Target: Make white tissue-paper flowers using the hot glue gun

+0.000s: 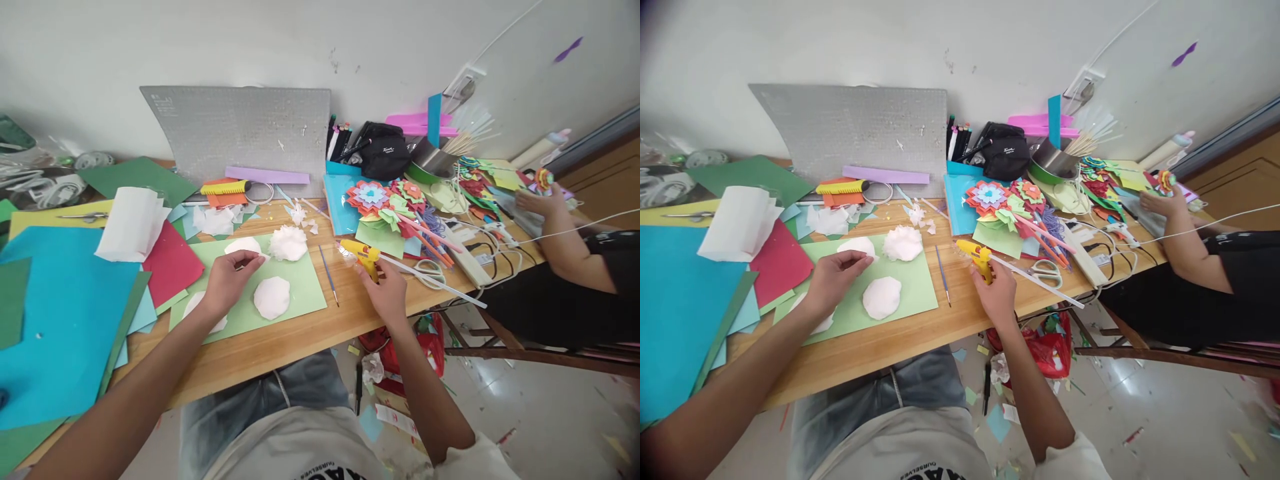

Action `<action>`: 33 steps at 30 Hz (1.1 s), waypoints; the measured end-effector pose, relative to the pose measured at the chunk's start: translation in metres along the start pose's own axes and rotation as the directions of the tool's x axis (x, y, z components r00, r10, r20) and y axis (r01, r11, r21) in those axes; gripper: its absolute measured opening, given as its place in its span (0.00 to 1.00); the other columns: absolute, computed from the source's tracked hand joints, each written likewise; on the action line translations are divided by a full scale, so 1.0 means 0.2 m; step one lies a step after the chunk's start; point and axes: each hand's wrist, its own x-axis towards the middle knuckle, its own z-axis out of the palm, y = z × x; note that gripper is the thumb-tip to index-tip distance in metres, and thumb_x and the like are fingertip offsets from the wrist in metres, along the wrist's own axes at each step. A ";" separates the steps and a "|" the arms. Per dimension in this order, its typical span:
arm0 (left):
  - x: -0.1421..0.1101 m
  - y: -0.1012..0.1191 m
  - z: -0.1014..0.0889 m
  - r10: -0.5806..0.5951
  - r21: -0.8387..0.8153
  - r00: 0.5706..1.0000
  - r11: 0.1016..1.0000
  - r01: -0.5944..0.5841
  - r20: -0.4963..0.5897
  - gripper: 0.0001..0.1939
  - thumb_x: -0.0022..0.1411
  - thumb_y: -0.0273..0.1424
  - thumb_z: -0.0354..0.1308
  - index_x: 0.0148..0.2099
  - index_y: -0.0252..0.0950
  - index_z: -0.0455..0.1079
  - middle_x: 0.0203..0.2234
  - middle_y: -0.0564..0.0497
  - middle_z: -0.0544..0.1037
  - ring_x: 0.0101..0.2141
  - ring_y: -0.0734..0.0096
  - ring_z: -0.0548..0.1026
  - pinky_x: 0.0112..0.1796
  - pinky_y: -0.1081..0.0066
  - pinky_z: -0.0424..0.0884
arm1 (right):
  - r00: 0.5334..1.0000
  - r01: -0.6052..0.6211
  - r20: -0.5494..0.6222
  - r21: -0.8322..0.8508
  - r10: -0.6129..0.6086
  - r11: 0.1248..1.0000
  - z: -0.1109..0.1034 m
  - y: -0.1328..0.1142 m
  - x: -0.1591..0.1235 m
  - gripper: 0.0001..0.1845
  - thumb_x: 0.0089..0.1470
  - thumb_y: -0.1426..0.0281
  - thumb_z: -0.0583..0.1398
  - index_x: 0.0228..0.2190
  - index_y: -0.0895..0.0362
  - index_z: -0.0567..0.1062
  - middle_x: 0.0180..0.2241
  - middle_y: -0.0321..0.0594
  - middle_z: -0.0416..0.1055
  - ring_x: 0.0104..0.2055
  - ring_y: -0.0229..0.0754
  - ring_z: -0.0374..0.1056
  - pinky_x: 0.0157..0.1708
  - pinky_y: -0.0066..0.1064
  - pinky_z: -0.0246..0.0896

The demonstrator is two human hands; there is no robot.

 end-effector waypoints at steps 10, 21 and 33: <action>0.00 -0.01 0.01 -0.015 -0.026 0.999 1.000 0.016 0.030 0.19 0.50 0.48 0.65 0.32 0.36 0.75 0.30 0.49 0.79 0.30 0.66 0.72 0.33 0.70 0.66 | 0.983 0.051 0.168 0.161 -0.078 0.986 0.03 -0.03 0.07 0.22 0.56 0.57 0.56 0.43 0.61 0.75 0.43 0.51 0.75 0.45 0.52 0.69 0.47 0.43 0.61; 0.01 -0.03 0.01 0.001 -0.049 0.998 0.999 0.003 0.070 0.18 0.52 0.47 0.64 0.33 0.35 0.75 0.29 0.50 0.78 0.30 0.68 0.71 0.32 0.71 0.65 | 0.872 0.020 0.439 0.409 -0.216 0.912 0.13 -0.38 0.03 0.15 0.58 0.59 0.56 0.40 0.55 0.75 0.39 0.42 0.76 0.39 0.47 0.70 0.41 0.37 0.63; 0.02 -0.07 0.02 0.006 -0.100 0.997 0.995 0.001 0.074 0.20 0.50 0.48 0.65 0.33 0.35 0.75 0.28 0.49 0.78 0.30 0.67 0.72 0.32 0.70 0.65 | 0.901 0.239 0.362 0.049 -0.240 0.970 0.21 -0.46 0.05 0.18 0.61 0.58 0.52 0.30 0.57 0.72 0.25 0.40 0.71 0.26 0.42 0.63 0.29 0.31 0.55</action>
